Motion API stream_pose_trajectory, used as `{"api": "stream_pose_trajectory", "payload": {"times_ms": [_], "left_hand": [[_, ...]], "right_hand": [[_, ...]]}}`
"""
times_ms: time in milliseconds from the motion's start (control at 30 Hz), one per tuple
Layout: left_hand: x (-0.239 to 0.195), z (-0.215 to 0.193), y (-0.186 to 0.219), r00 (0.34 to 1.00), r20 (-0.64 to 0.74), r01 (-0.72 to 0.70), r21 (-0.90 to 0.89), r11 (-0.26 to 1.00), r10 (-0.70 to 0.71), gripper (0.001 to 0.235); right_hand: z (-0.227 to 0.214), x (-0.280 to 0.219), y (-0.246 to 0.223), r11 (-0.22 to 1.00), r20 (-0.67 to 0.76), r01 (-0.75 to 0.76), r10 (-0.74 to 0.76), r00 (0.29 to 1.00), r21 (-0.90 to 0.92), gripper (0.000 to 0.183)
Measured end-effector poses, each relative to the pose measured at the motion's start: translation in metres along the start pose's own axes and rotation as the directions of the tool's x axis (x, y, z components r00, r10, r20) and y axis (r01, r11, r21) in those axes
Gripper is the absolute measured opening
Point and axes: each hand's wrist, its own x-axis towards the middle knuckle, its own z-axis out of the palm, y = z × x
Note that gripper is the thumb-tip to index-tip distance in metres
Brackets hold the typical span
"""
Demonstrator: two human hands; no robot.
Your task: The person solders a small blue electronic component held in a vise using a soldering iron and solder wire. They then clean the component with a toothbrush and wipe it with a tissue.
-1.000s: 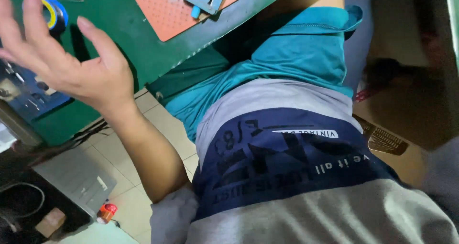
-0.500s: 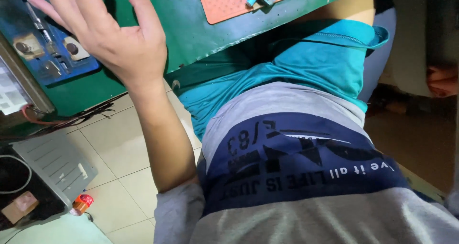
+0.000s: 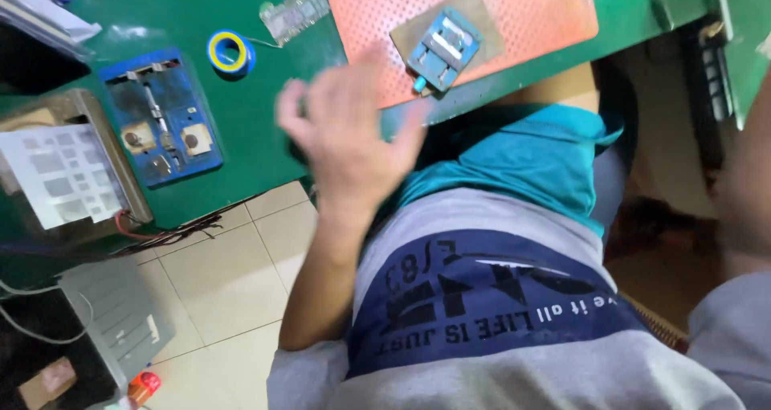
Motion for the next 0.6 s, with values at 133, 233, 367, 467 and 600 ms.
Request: {"api": "stream_pose_trajectory", "payload": {"times_ms": [133,233,367,467,600], "left_hand": [[-0.001,0.021,0.017,0.982,0.186,0.016,0.130,0.991,-0.041,0.064],[0.002,0.027,0.017,0.983,0.162,0.077,0.089,0.993,-0.090,0.069],[0.004,0.028,0.008,0.986,0.098,0.143,-0.126,0.982,-0.131,0.083],[0.004,0.036,0.003,0.991,0.072,0.129,-0.269,0.954,-0.114,0.085],[0.005,0.048,0.000,0.989,-0.059,0.109,-0.345,0.932,-0.138,0.092]], "right_hand": [[-0.361,0.106,0.023,0.855,-0.187,-0.072,0.193,0.963,0.513,0.005],[-0.498,0.064,0.007,0.351,-0.126,-0.027,0.405,0.906,0.936,0.024],[-0.514,0.053,-0.026,0.124,-0.090,0.046,0.377,0.922,0.991,0.033],[-0.497,0.063,-0.051,0.161,-0.048,0.004,0.273,0.961,0.987,0.042],[-0.494,0.069,-0.050,0.086,-0.049,0.017,0.395,0.918,0.996,0.030]]}}
